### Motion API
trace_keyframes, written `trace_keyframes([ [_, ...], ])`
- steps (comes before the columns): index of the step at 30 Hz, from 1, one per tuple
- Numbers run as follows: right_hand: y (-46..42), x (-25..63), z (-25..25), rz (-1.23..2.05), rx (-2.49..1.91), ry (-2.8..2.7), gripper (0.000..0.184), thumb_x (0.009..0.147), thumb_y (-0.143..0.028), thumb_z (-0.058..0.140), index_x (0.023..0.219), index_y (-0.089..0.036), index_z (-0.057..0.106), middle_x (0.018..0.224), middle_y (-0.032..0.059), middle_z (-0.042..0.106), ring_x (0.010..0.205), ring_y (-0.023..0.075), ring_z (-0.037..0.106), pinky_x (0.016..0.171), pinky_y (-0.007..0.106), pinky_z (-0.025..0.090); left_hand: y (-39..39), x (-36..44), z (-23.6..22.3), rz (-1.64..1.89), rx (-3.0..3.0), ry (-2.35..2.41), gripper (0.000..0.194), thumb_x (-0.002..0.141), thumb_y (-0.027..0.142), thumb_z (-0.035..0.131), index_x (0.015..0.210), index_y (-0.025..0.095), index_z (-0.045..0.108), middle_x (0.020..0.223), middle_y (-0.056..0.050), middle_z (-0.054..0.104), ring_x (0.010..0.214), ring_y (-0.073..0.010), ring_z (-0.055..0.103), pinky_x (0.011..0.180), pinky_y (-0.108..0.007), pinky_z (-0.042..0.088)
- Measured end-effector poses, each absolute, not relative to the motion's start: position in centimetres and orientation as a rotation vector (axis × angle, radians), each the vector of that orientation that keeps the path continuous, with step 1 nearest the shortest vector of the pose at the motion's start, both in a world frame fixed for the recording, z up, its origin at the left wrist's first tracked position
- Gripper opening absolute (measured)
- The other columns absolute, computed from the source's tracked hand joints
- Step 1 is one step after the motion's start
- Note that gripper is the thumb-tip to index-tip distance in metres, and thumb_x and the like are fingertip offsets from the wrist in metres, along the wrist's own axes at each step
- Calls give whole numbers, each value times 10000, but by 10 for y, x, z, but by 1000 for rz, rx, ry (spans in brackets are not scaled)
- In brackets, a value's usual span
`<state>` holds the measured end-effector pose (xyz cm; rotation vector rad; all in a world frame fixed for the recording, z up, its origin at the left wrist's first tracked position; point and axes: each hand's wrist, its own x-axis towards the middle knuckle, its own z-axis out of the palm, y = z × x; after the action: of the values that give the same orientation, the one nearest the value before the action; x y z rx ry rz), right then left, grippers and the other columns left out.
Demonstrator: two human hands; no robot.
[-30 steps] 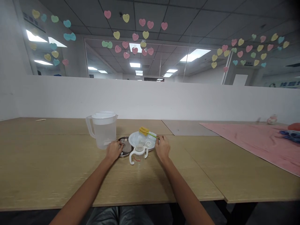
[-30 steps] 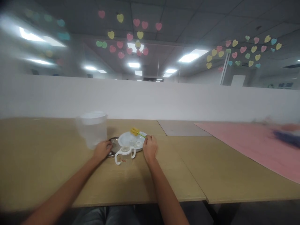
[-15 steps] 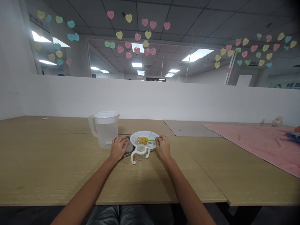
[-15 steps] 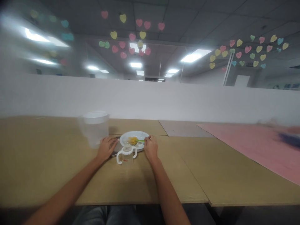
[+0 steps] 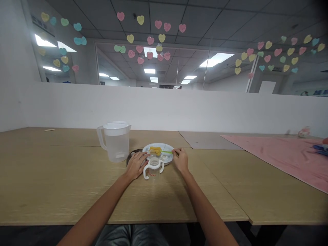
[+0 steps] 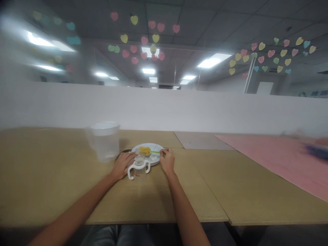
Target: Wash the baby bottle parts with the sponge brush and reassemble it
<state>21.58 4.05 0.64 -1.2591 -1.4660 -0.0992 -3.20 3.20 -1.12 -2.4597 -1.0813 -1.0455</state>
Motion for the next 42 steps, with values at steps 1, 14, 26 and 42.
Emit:
trace_keyframes([
  [1,40,216,7,-79,-1246,-1440,235,768,-235,474,761,-152,694,777,70,591,765,187,542,727,305,410,32,-32,-11,-1049,-2462,-1092,337,898,329,358,1172,223,522,1187,-68,558,1086,-217,484,918,-400,363],
  [14,35,212,12,30,-1154,-1355,212,688,-256,500,664,-163,688,704,52,600,709,183,561,705,305,421,32,-31,-12,-1032,-2543,-1049,470,863,437,343,1270,224,445,1192,-100,502,1110,-251,432,969,-437,308],
  [26,49,217,1,334,-1212,-1154,186,639,-302,552,650,-181,693,760,64,696,771,224,619,743,328,449,30,-26,-16,-1052,-2487,-1175,464,803,557,411,1151,279,542,1239,-105,416,1138,-287,374,931,-483,286],
  [42,37,212,5,-280,-1273,-1394,254,788,-167,424,821,-149,675,788,84,585,794,191,521,742,297,407,29,-24,-16,-1018,-2534,-1200,478,813,547,397,1165,247,519,1192,-104,474,1121,-281,385,956,-492,245],
])
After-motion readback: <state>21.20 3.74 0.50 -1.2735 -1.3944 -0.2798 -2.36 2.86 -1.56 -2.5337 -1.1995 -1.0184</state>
